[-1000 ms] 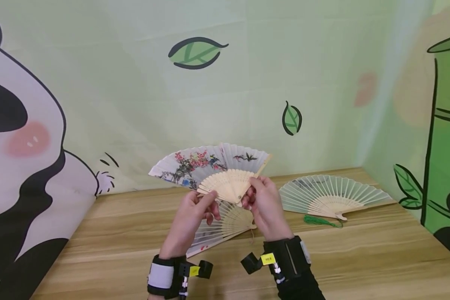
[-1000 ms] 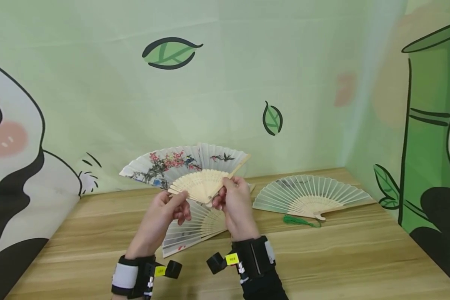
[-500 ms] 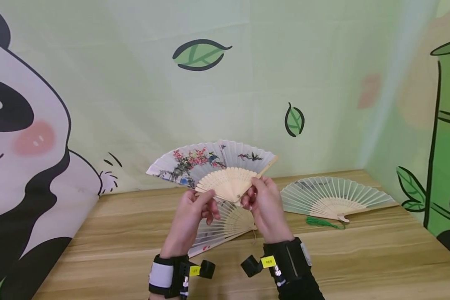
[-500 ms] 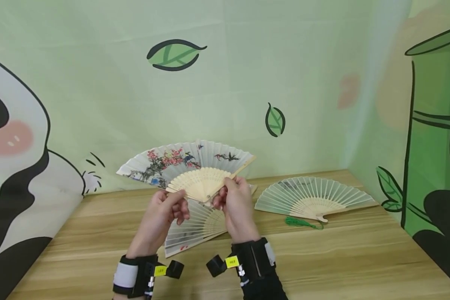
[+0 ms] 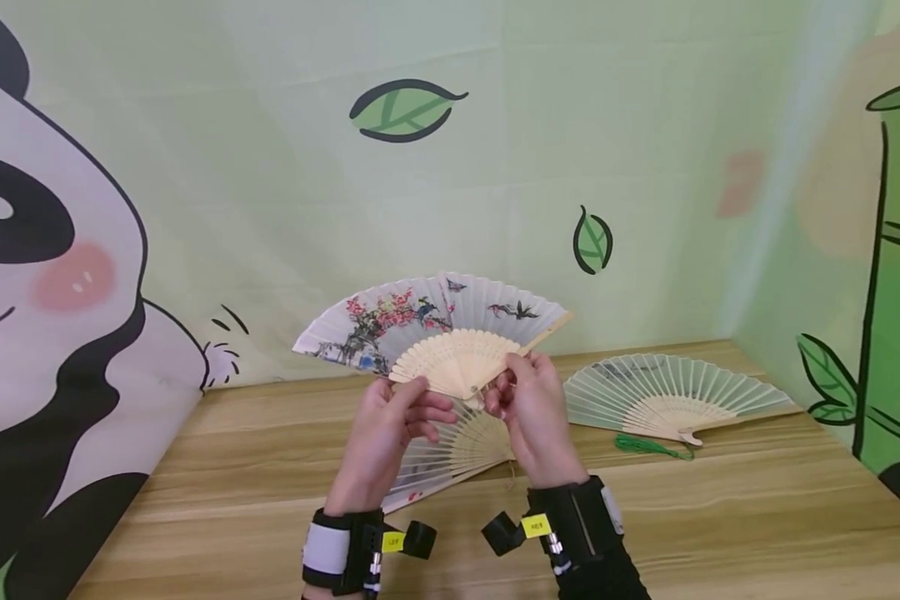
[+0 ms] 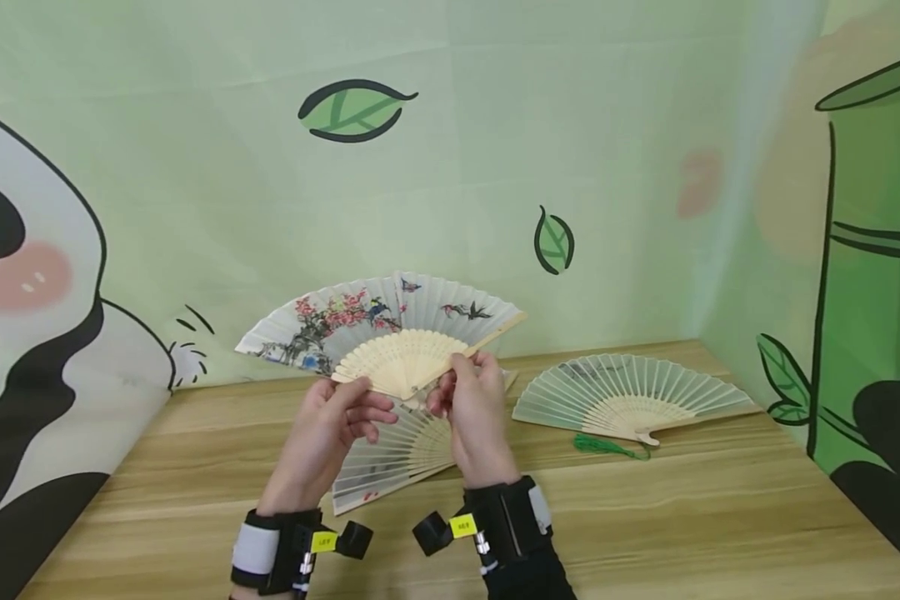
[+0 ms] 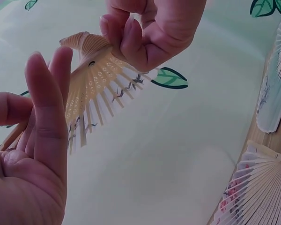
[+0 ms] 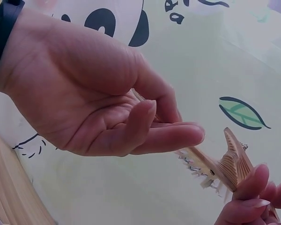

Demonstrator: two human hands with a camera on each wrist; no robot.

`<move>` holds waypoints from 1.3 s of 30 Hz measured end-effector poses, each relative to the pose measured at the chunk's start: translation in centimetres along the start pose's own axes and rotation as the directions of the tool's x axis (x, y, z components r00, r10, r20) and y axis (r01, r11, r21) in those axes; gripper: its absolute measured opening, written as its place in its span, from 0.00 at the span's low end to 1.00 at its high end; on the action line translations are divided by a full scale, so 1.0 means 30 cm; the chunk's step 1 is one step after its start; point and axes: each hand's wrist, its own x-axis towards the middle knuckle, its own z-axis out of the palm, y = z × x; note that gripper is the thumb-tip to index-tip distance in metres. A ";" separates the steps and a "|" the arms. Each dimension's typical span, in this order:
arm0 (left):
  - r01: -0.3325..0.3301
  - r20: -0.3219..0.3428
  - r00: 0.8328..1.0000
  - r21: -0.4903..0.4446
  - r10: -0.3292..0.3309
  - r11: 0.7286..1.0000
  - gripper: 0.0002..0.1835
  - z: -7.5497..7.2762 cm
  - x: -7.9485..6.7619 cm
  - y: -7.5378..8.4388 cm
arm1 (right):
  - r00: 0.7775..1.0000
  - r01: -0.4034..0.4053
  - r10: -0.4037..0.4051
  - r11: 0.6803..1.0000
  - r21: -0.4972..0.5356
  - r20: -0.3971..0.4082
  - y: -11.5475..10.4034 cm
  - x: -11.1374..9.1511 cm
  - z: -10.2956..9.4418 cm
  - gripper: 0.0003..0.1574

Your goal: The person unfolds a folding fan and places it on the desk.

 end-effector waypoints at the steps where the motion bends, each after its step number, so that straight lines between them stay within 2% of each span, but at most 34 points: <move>1: 0.001 0.003 1.000 -0.006 -0.001 1.000 0.14 0.000 0.001 -0.001 | 1.000 -0.001 0.001 1.000 0.000 -0.004 -0.001 0.000 -0.001 0.03; 15: -0.021 -0.015 1.000 -0.061 0.020 0.998 0.11 -0.010 0.001 -0.007 | 1.000 0.003 -0.003 1.000 -0.008 -0.014 -0.004 0.001 -0.009 0.03; 39: -0.023 -0.055 0.998 -0.102 0.017 0.995 0.17 -0.002 0.001 -0.001 | 1.000 0.005 -0.004 0.999 0.050 -0.007 -0.014 0.000 -0.007 0.06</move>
